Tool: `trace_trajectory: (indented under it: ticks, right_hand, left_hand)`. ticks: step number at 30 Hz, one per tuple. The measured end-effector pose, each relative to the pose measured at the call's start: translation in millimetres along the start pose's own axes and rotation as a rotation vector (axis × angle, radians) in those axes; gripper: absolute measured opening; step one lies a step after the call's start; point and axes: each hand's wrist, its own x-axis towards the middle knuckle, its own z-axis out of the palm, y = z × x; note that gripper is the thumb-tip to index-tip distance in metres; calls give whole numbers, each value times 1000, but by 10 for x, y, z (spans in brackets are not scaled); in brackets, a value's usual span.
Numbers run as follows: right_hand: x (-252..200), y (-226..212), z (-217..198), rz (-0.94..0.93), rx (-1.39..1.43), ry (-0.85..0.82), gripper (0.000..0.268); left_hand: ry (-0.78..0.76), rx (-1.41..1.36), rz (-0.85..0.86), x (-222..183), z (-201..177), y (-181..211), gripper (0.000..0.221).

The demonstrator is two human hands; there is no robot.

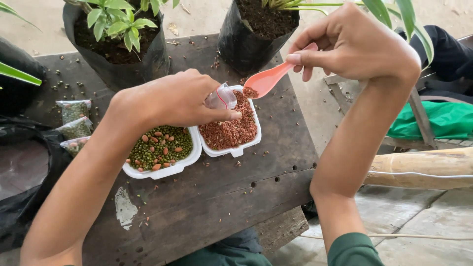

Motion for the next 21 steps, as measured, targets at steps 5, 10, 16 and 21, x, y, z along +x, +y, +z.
trace_trajectory:
  ticks: [5, 10, 16, 21]
  right_hand:
    - [16, -106, 65, -68, -10, 43, 12]
    - [129, -278, 215, -164, -57, 45, 12]
    - [133, -580, 429, -310, -145, 77, 9]
    - [-45, -790, 478, -494, -223, 196, 6]
  left_hand:
    - [7, 31, 59, 67, 69, -40, 74]
    - [-20, 4, 46, 69, 39, -24, 52]
    - [39, -139, 202, 72, 30, -82, 66]
    - [61, -196, 443, 188, 93, -189, 60]
